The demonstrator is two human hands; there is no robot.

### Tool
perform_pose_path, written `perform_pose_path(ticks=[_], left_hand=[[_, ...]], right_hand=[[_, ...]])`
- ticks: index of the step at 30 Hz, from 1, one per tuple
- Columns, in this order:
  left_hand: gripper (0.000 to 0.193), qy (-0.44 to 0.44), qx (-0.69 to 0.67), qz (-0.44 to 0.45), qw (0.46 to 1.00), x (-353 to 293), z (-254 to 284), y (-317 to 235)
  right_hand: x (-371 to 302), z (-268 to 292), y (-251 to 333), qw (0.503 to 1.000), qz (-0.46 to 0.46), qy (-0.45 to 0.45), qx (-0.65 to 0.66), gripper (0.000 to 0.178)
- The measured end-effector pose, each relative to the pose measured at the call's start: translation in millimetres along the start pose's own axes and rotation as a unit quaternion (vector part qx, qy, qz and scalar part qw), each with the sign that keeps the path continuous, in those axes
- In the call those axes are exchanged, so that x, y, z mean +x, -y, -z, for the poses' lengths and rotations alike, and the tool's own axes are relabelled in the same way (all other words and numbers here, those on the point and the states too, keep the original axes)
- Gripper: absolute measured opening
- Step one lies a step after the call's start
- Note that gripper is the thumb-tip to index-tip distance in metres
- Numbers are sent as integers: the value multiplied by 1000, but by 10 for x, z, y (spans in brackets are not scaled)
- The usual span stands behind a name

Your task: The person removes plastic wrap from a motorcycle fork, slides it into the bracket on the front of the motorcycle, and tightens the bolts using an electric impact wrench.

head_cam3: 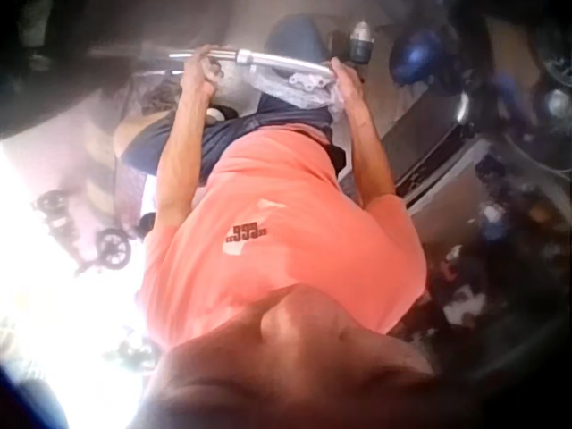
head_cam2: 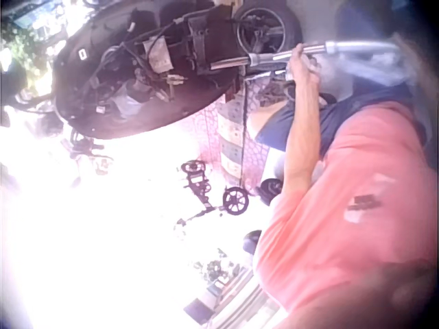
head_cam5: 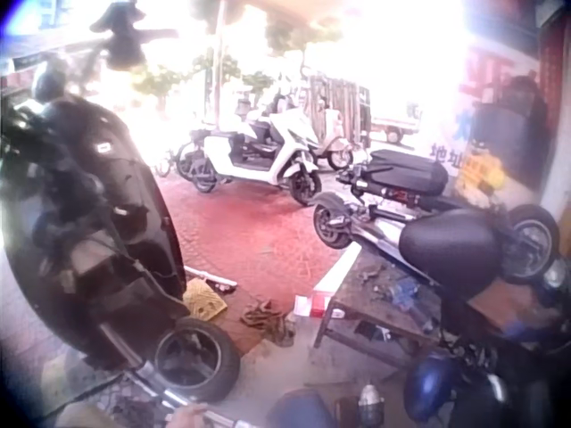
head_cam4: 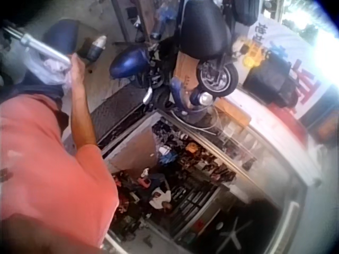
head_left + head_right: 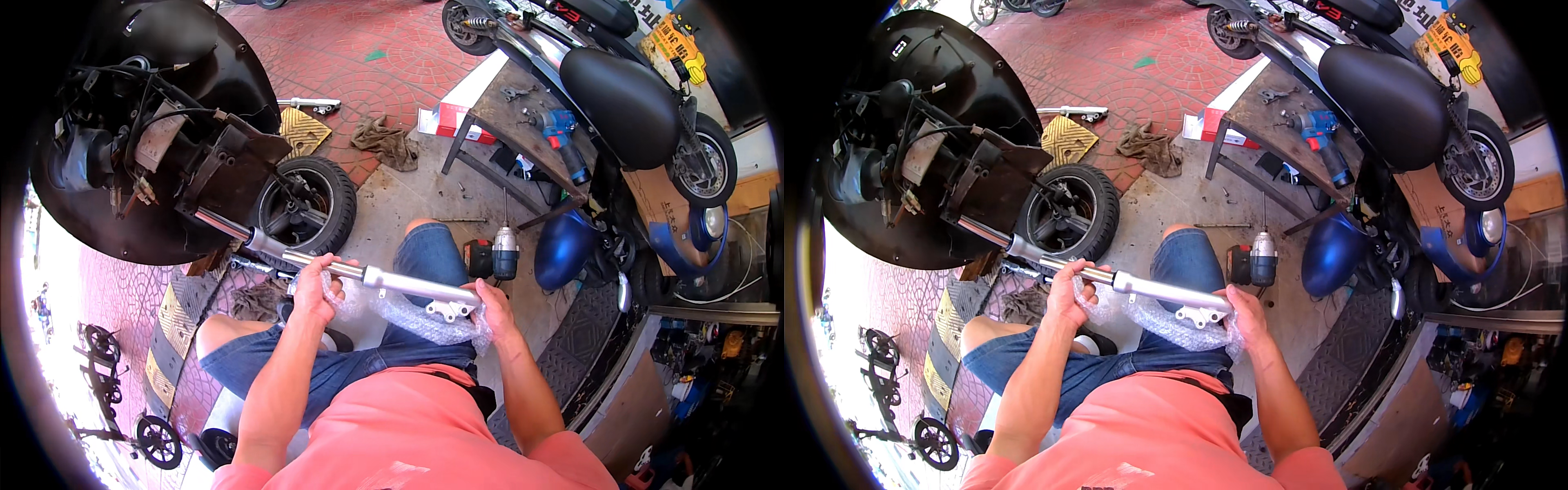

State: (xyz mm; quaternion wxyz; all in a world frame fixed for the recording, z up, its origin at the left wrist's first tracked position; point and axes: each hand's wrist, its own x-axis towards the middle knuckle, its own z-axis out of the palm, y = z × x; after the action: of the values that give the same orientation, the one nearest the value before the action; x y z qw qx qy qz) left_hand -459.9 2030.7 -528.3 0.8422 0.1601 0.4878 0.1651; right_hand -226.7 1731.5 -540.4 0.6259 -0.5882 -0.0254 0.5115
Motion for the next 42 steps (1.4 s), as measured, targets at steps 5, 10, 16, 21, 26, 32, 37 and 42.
perform_pose_path(ticks=[5,10,16,21,26,32,37,42], left_hand=[[25,-76,79,-73,991,-8,-73,73],[34,-93,101,-102,985,-22,-86,76],[37,-110,79,-92,986,14,-68,88],[33,-122,90,-85,985,-12,-103,108],[30,-126,85,-65,986,71,29,132],[32,-143,58,-83,985,116,49,151],[33,-140,63,-62,986,80,26,139],[33,-126,60,-64,988,119,70,169]], right_hand=[[-57,-61,-2,1000,7,0,29,42],[-117,74,2,997,-50,55,3,47],[-150,-24,38,998,-66,20,-15,54],[-124,-4,-5,997,-55,4,-47,54],[-104,19,-38,991,-47,9,-122,55],[-171,-18,-32,983,4,37,-179,61],[-214,-30,-20,982,14,36,-183,58],[-214,10,-62,981,31,57,-184,56]])
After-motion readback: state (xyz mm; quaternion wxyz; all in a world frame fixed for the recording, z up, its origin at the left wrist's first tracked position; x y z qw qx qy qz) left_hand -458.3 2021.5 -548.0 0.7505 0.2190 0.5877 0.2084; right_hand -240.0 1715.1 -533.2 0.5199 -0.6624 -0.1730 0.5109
